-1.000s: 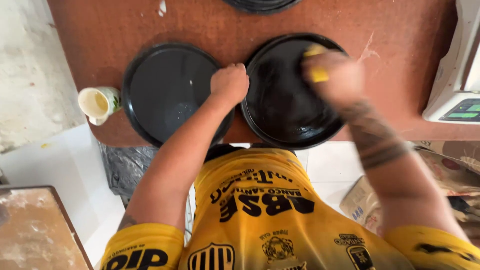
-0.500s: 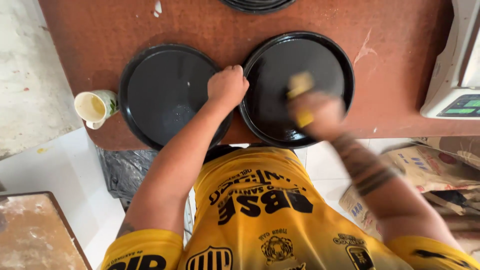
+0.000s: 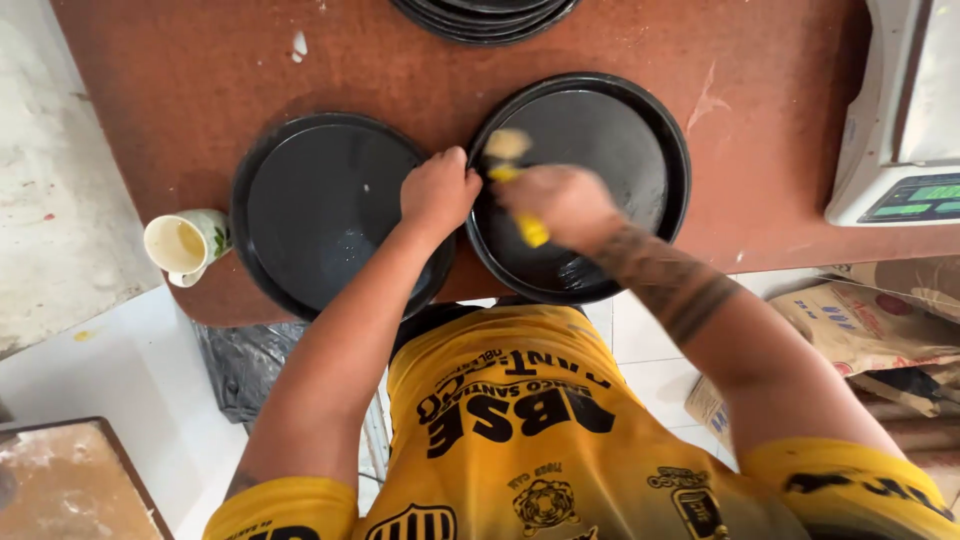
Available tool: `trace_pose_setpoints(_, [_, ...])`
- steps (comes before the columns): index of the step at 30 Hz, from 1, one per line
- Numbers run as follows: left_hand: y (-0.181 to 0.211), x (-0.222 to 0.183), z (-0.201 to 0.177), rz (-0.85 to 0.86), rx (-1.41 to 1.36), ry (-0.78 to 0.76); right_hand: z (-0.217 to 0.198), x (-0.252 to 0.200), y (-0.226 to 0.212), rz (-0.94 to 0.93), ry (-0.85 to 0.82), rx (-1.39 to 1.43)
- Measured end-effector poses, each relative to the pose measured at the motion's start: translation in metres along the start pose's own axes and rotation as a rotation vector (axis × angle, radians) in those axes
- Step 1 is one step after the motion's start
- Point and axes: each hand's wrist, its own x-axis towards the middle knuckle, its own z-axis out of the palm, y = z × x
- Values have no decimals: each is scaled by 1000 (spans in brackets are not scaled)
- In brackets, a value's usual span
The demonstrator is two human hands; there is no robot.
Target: Greasing multiple round pizza pans with oil using a brush
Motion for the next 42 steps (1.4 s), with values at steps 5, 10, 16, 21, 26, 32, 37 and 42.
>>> trace_pose_setpoints(5, [-3, 3, -1, -62, -8, -37, -58, -4, 56, 121, -237, -326])
trace_pose_setpoints(10, [-12, 11, 16, -129, -24, -95, -89, -119, 33, 103, -153, -793])
trace_pose_setpoints(16, [-1, 6, -16, -149, -197, -119, -26, -72, -74, 986, -493, 301])
trace_pose_setpoints(21, [12, -2, -50, -266, -487, -150, 38, 12, -1, 1235, 603, 819])
trace_pose_setpoints(26, [18, 2, -58, -308, -533, -166, 32, 33, -3, 1529, 954, 1045])
trace_pose_setpoints(32, [16, -1, -57, -283, -584, -147, 8, -37, -76, 1451, 205, 941])
trace_pose_setpoints(37, [11, 6, -45, -216, -462, -189, -89, -124, -14, 1230, -431, 379])
trace_pose_setpoints(42, [17, -5, -36, -151, -297, -165, -121, -90, 62, 733, -87, -648])
